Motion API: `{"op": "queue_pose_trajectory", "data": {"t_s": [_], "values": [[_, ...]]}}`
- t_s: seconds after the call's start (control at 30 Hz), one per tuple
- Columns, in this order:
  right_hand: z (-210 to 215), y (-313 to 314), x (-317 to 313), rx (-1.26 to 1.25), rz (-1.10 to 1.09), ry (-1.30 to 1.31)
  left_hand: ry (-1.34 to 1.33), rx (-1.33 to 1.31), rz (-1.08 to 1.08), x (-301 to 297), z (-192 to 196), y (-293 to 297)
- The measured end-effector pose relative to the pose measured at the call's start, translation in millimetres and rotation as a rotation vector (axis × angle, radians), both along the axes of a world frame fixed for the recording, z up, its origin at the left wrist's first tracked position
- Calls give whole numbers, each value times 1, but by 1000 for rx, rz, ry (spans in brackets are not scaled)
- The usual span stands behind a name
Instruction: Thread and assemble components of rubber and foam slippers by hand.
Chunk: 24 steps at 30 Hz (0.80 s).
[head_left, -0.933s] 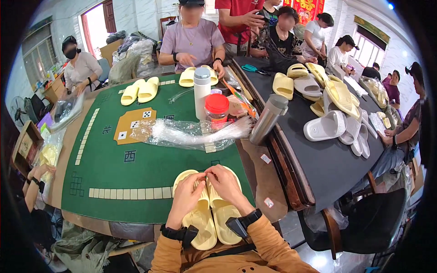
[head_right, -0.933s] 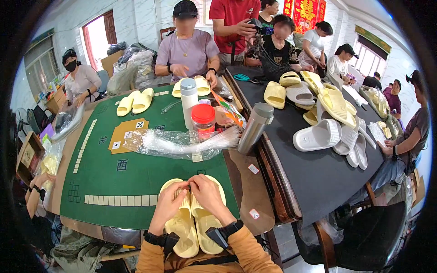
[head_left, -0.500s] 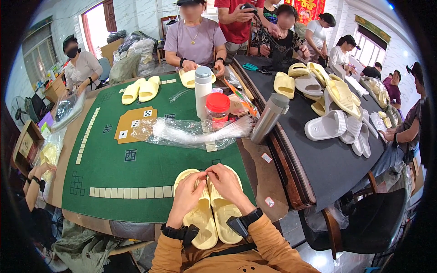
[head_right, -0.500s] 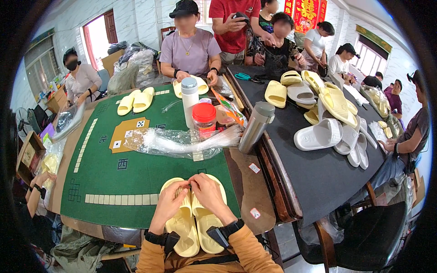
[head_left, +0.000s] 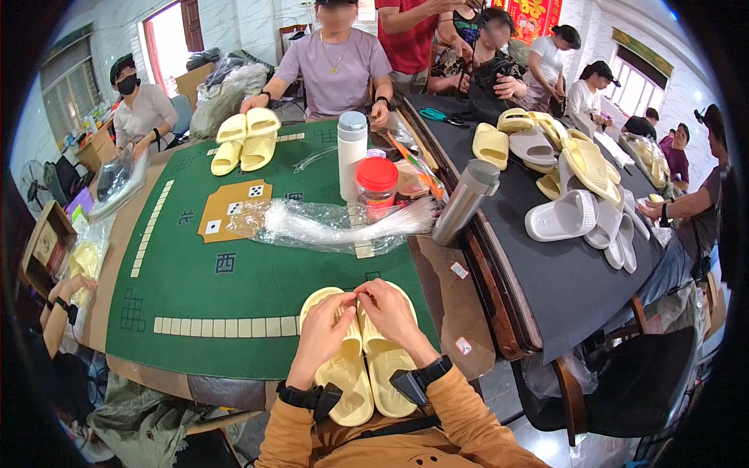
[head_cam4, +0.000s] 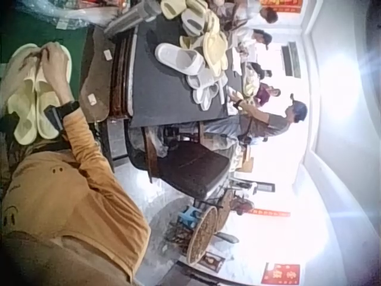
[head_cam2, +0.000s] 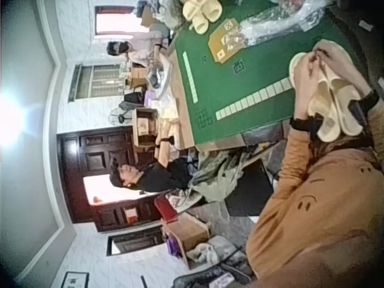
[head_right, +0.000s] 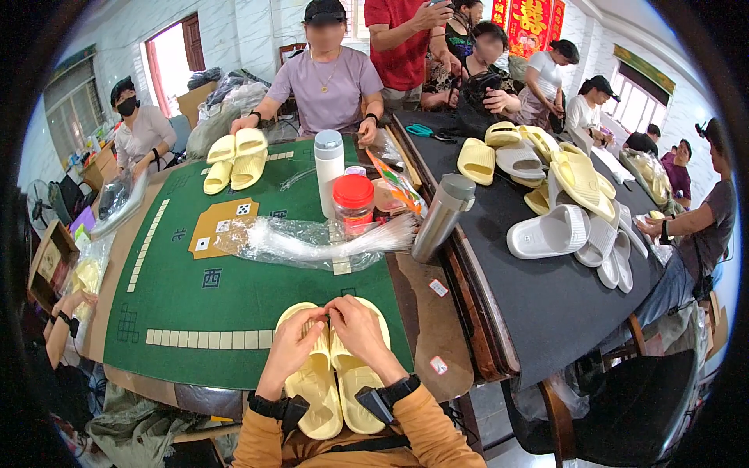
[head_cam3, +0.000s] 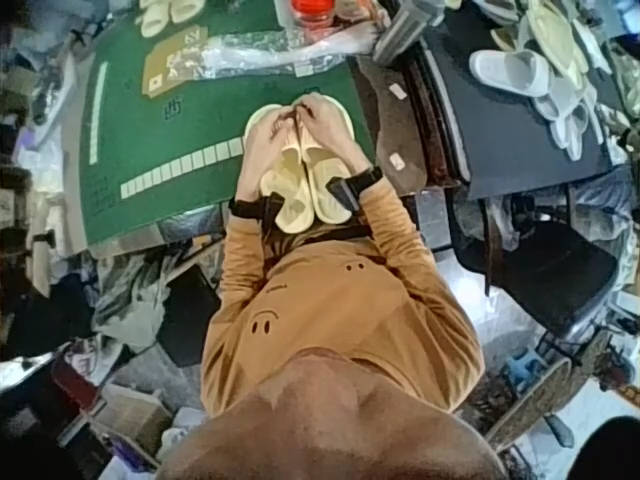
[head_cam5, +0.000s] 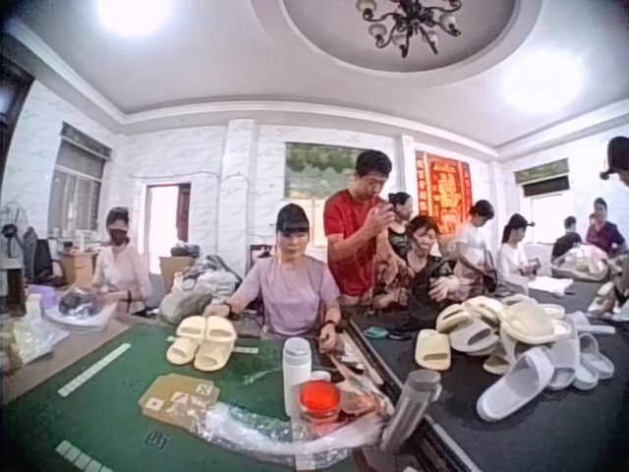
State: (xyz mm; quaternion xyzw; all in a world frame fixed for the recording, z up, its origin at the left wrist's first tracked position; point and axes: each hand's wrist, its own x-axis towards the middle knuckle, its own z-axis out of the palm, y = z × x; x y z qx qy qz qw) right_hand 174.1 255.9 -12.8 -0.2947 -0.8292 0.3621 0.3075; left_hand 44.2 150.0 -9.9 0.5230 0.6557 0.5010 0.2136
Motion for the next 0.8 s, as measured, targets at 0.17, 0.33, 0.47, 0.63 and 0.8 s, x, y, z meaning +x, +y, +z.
{"op": "queue_pose_trajectory", "data": {"t_s": [0.17, 0.33, 0.47, 0.63, 0.8], "values": [[-3, 1, -1, 15, 1, -10, -12, 17, -15, -1, -3, 0], [-1, 0, 0, 30, -5, -12, 3, 6, -4, 1, 2, -1], [0, 0, -1, 22, 5, -18, 37, 13, -3, 0, 2, -2], [0, 1, -1, 14, 5, -22, 13, 13, -12, 0, 1, -1], [3, -1, -1, -2, -1, -22, 27, 5, -10, 0, 2, -1]]}}
